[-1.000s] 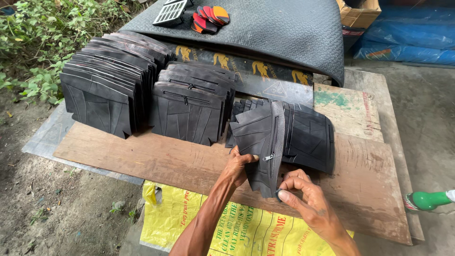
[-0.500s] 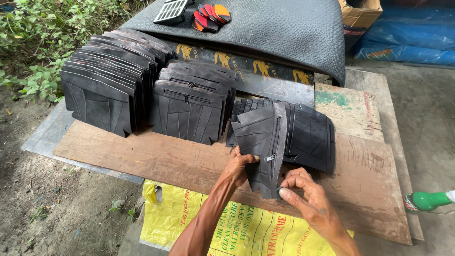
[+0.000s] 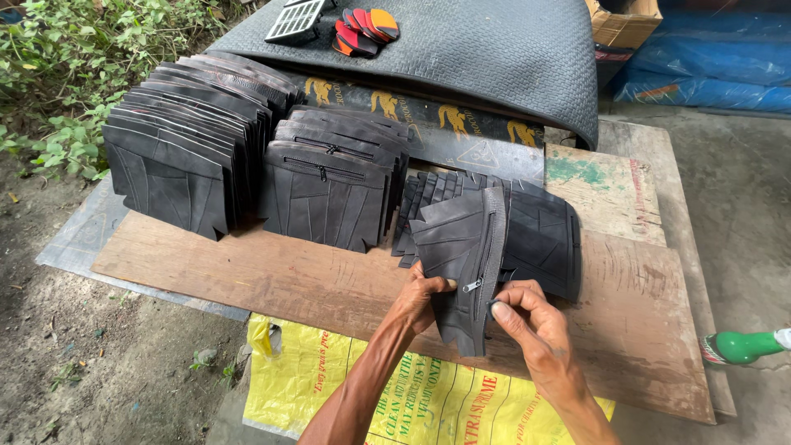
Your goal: The person repeatedly rubs the surface of black zippered pouches with a small black object. They pick up each pouch from a stack, rub it, and place it back down, continuing this process throughout the clip.
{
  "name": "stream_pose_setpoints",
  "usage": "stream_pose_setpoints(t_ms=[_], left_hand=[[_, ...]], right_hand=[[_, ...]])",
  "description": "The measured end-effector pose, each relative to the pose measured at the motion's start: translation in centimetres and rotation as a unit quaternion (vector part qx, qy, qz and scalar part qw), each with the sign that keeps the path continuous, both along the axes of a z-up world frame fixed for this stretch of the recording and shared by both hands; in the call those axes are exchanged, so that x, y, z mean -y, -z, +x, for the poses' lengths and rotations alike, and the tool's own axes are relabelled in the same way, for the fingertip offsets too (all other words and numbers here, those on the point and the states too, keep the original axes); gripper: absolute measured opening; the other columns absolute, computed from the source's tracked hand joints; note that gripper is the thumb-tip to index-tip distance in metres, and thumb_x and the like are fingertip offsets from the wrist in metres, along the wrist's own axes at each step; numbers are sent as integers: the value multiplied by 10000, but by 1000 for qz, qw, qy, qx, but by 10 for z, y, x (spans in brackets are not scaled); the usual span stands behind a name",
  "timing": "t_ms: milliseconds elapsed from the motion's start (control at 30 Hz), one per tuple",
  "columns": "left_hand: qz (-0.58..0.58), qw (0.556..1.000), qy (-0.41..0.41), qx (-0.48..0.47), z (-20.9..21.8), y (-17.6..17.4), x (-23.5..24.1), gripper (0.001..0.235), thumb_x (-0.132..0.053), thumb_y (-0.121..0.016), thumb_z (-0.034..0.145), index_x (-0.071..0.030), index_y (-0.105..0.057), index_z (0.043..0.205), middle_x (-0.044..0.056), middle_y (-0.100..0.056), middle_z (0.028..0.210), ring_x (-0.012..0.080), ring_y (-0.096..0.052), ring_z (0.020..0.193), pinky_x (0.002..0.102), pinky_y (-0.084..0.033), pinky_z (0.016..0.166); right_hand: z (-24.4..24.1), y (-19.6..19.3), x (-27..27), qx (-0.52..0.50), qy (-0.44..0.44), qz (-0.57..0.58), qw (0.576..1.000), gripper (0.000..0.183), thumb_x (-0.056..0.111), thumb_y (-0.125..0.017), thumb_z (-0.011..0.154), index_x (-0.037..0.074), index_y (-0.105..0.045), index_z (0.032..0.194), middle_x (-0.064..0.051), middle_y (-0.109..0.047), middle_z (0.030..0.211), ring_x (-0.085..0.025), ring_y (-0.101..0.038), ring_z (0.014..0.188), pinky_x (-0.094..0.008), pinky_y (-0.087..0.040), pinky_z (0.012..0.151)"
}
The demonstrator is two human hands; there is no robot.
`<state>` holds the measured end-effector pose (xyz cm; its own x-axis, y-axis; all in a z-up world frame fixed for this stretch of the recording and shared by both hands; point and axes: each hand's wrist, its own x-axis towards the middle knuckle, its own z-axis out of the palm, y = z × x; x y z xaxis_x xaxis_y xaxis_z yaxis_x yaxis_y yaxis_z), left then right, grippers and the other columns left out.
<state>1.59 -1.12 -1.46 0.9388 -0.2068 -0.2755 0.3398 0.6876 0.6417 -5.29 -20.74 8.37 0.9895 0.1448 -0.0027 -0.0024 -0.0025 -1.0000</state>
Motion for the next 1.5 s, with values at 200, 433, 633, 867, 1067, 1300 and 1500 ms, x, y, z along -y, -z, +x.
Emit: stream_pose_setpoints(t_ms=[200, 433, 633, 867, 1067, 1300, 1500], left_hand=[[-16, 1000, -9, -6, -3, -5, 3, 410, 120, -610, 727, -45, -594, 1102, 91, -716, 903, 200, -712, 777, 369, -644, 797], [-24, 1000, 9, -6, -7, -7, 4, 411, 118, -606, 727, -30, -587, 1110, 107, -713, 934, 210, -714, 785, 387, -643, 776], [-24, 999, 23, -14, -12, -10, 4, 424, 122, -589, 723, -32, -582, 1118, 105, -715, 951, 209, -728, 816, 376, -652, 796], [1, 999, 52, -16, -19, -15, 2, 367, 105, -598, 729, -28, -618, 1070, 111, -724, 923, 211, -731, 784, 395, -667, 794], [-19, 998, 64, -1, -25, -14, 2, 355, 107, -598, 733, -4, -637, 1068, 107, -725, 909, 190, -713, 760, 403, -657, 785], [-29, 998, 62, 6, -30, -21, 3, 419, 111, -592, 707, -2, -642, 1108, 112, -735, 959, 200, -720, 802, 396, -645, 838], [-15, 998, 69, 3, -33, -27, 2, 511, 113, -572, 659, -25, -643, 1146, 93, -754, 1009, 197, -741, 867, 381, -647, 856]], right_hand=[[-1, 5, -3, 10, -22, 27, 999, 208, 189, -672, 947, -17, -690, 933, -17, -533, 1024, -94, -498, 906, -253, -428, 823], [6, 9, -6, 0, 30, 69, 997, 142, 133, -648, 968, -5, -653, 1003, 8, -494, 1040, -78, -451, 900, -233, -385, 833], [7, 9, -6, 18, 34, 83, 996, 148, 137, -629, 995, -8, -634, 1027, 7, -495, 1038, -76, -455, 926, -228, -386, 859], [12, 8, -5, 20, 44, 96, 994, 147, 134, -618, 1010, -5, -638, 1052, 3, -500, 1031, -82, -453, 922, -244, -389, 857], [13, 5, -5, 28, 41, 72, 996, 142, 131, -625, 998, -4, -645, 1039, -1, -509, 1035, -87, -472, 925, -254, -409, 863], [18, -1, -6, 41, 35, 88, 995, 138, 112, -626, 981, -15, -644, 1032, 5, -524, 1058, -82, -475, 945, -250, -404, 882], [21, -1, -3, 38, 57, 116, 991, 119, 116, -616, 1022, 2, -635, 1047, 3, -511, 1035, -73, -447, 940, -234, -381, 876]])
